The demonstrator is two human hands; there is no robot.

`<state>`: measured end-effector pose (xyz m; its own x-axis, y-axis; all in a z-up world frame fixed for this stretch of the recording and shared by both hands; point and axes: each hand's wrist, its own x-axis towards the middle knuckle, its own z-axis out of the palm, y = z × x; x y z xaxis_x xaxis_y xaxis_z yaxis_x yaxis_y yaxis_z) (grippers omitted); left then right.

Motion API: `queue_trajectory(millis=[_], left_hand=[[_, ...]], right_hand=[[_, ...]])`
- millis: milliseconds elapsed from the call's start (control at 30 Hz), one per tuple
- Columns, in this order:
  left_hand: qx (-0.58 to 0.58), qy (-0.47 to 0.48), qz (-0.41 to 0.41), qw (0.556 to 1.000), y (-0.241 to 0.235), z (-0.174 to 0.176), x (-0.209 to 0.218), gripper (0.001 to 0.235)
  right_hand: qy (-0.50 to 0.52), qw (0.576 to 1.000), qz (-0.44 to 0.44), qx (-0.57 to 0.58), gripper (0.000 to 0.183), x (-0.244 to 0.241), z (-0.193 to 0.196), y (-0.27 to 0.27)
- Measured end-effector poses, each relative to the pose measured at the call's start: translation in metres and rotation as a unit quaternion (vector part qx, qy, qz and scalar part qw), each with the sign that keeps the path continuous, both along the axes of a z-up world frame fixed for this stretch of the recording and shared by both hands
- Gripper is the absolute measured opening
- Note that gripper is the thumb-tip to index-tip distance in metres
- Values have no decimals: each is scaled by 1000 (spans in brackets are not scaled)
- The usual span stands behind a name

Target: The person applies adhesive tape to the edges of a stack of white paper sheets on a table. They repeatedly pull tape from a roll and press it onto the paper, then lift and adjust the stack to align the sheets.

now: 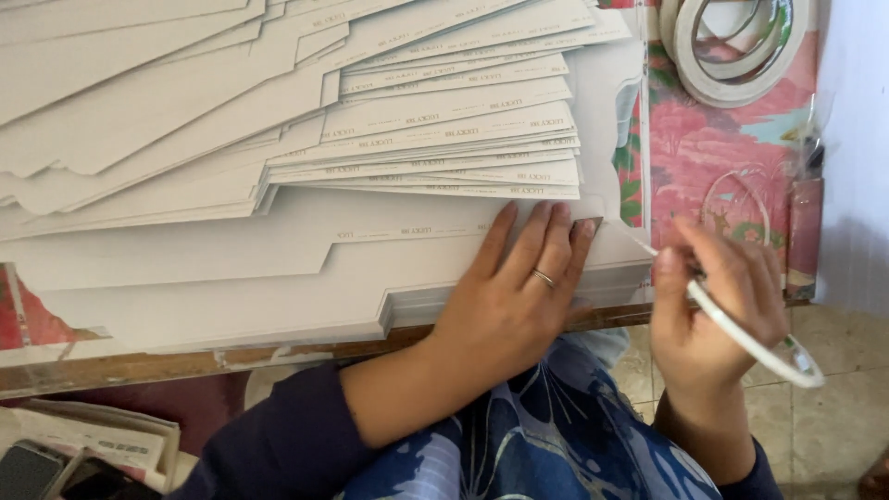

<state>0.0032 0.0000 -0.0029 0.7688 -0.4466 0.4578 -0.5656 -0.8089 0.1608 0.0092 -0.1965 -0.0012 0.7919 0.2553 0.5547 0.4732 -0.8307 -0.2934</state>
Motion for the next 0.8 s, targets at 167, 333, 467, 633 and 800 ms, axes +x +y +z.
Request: queue_trajectory(millis=[167, 333, 467, 633, 800], left_hand=[[29, -35, 21, 999, 0, 0, 4, 33], [-178, 58, -58, 981, 66, 6, -16, 28], [-175, 38, 34, 983, 118, 7, -47, 29], [-189, 35, -15, 981, 139, -2, -61, 26], [-76, 34, 29, 996, 127, -6, -57, 26]], right_hand=[[-43, 987, 155, 11, 10, -18, 12, 32], [110, 974, 165, 110, 18, -17, 32, 68], [238, 950, 154, 133, 20, -10, 29, 107], [213, 949, 181, 149, 19, -8, 26, 130], [177, 964, 183, 82, 23, -10, 32, 110]])
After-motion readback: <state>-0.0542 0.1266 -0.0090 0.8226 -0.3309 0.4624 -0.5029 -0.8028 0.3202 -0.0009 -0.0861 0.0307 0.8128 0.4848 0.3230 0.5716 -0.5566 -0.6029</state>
